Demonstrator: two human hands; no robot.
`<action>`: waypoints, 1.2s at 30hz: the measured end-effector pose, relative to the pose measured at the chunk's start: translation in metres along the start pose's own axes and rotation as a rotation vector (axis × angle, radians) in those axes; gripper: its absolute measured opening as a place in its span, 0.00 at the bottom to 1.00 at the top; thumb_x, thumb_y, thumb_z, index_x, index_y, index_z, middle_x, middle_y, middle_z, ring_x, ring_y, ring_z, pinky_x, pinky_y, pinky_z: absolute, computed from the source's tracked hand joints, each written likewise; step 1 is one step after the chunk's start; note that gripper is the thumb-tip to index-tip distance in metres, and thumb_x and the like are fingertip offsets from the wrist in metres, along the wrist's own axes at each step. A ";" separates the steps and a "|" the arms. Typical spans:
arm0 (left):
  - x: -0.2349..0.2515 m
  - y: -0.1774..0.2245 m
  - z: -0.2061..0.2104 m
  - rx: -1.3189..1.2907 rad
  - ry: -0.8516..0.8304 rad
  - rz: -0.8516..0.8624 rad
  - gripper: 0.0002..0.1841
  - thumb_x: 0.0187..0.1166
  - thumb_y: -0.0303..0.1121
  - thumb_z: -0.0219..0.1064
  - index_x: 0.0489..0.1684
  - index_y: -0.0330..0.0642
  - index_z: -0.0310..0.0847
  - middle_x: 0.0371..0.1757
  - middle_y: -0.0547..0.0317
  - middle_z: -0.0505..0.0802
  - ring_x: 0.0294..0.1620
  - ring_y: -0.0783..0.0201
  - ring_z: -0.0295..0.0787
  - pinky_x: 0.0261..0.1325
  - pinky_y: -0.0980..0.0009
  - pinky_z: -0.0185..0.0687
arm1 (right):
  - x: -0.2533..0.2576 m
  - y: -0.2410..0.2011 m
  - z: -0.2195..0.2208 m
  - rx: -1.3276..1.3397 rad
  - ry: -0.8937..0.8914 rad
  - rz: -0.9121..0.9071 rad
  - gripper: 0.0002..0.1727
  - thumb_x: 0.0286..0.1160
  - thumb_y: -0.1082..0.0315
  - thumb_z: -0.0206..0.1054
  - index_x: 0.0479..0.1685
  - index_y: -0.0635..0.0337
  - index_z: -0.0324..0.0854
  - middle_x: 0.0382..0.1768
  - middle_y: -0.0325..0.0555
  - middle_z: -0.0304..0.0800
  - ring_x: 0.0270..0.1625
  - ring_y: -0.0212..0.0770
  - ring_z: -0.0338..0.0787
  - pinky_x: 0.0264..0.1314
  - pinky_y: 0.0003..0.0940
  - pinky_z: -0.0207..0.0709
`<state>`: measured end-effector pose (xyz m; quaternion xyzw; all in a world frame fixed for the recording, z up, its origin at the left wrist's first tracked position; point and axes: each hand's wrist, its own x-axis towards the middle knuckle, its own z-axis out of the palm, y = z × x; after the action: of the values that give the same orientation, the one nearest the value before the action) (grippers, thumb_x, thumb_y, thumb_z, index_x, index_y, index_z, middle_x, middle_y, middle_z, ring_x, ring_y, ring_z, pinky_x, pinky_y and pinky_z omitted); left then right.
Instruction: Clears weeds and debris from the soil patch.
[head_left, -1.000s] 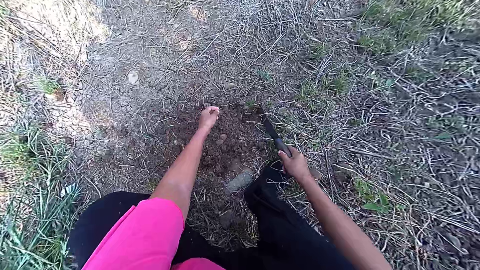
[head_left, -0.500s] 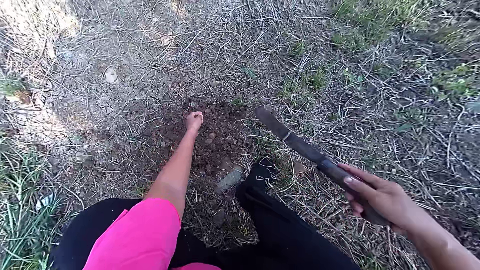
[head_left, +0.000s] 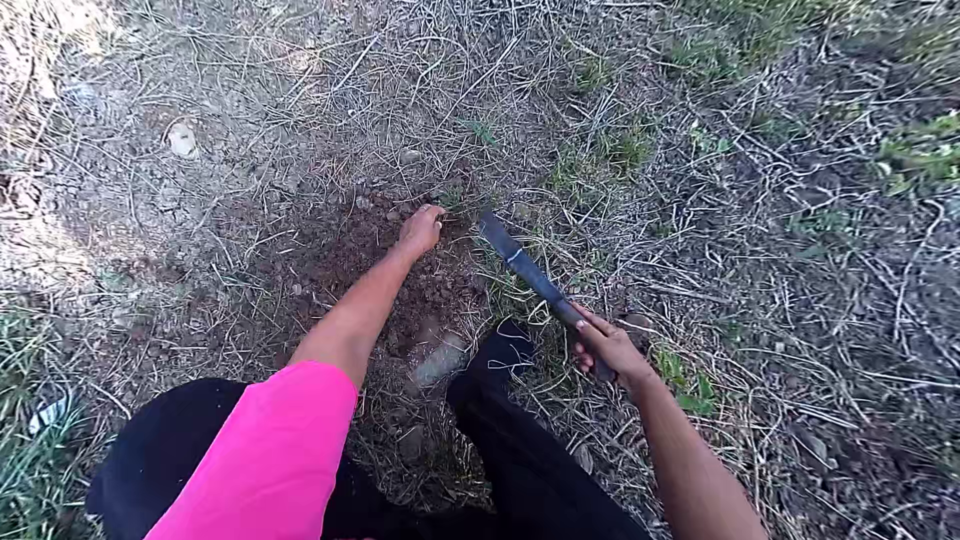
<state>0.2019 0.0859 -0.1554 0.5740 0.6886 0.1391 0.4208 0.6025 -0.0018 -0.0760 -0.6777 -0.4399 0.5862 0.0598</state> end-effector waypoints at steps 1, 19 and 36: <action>0.011 0.002 0.004 0.065 -0.019 0.053 0.23 0.89 0.27 0.54 0.83 0.41 0.72 0.86 0.43 0.74 0.82 0.39 0.75 0.80 0.36 0.69 | 0.004 0.006 -0.002 0.020 -0.011 -0.004 0.28 0.96 0.62 0.49 0.93 0.48 0.58 0.23 0.41 0.80 0.16 0.34 0.79 0.21 0.31 0.81; 0.054 0.018 0.029 0.372 -0.134 -0.120 0.19 0.89 0.28 0.52 0.75 0.33 0.76 0.73 0.31 0.84 0.77 0.34 0.78 0.81 0.37 0.64 | -0.073 -0.036 0.068 -0.006 -0.037 0.072 0.28 0.95 0.62 0.51 0.92 0.53 0.60 0.24 0.41 0.81 0.14 0.34 0.80 0.18 0.32 0.81; -0.098 -0.103 -0.001 -0.191 -0.146 -0.245 0.19 0.95 0.35 0.49 0.65 0.27 0.79 0.53 0.33 0.87 0.51 0.46 0.85 0.62 0.49 0.78 | -0.040 -0.043 0.121 -0.198 -0.277 0.165 0.25 0.92 0.59 0.58 0.79 0.65 0.65 0.41 0.52 0.87 0.32 0.41 0.90 0.40 0.40 0.88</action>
<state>0.1309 -0.0343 -0.1830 0.4517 0.7046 0.1097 0.5361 0.4807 -0.0549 -0.0574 -0.6268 -0.4422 0.6309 -0.1166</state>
